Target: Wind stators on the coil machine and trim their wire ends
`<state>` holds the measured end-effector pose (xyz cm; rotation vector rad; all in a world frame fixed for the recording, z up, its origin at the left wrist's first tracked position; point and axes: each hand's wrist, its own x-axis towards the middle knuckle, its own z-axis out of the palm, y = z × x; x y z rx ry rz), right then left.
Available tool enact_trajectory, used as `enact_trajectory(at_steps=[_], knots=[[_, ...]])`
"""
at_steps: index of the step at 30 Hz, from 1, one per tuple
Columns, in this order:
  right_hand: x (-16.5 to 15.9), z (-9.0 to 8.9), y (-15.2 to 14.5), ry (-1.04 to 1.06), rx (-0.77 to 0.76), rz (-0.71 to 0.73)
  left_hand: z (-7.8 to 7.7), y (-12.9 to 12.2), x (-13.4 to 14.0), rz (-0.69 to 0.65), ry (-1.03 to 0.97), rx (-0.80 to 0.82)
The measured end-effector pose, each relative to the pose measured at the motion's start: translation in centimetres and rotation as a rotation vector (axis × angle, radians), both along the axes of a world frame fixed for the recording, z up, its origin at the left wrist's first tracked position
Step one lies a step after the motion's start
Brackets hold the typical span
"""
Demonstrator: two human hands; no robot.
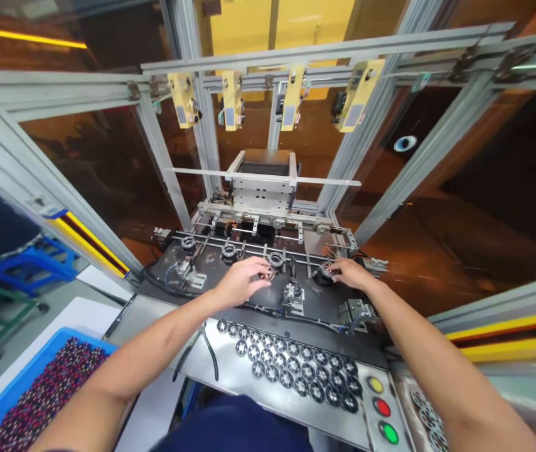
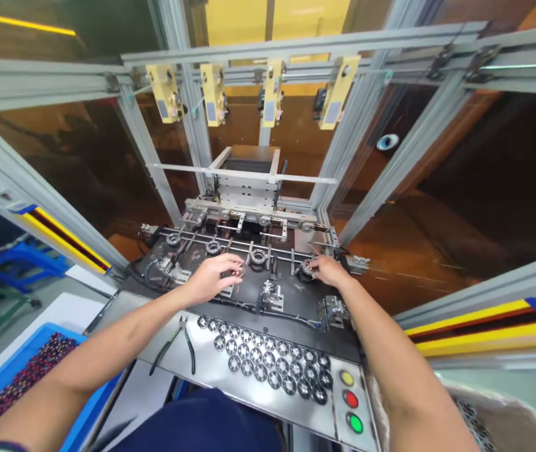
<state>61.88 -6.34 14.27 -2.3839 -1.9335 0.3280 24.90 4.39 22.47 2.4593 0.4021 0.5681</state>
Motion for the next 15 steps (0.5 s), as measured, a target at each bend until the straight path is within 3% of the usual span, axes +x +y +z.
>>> enact_trajectory(at_steps=[4,7,15], knots=[[0.6,-0.2,0.2,0.004,-0.107,0.034,0.8,-4.8,-8.3,0.137,-0.281,-0.203],[0.8,0.0,0.3,0.02,-0.115,0.092,0.9,-7.3,-11.6,0.266,-0.516,-0.315],[1.8,-0.4,1.6,0.07,0.181,0.171,1.7,-8.1,-14.3,0.298,-0.698,-0.014]])
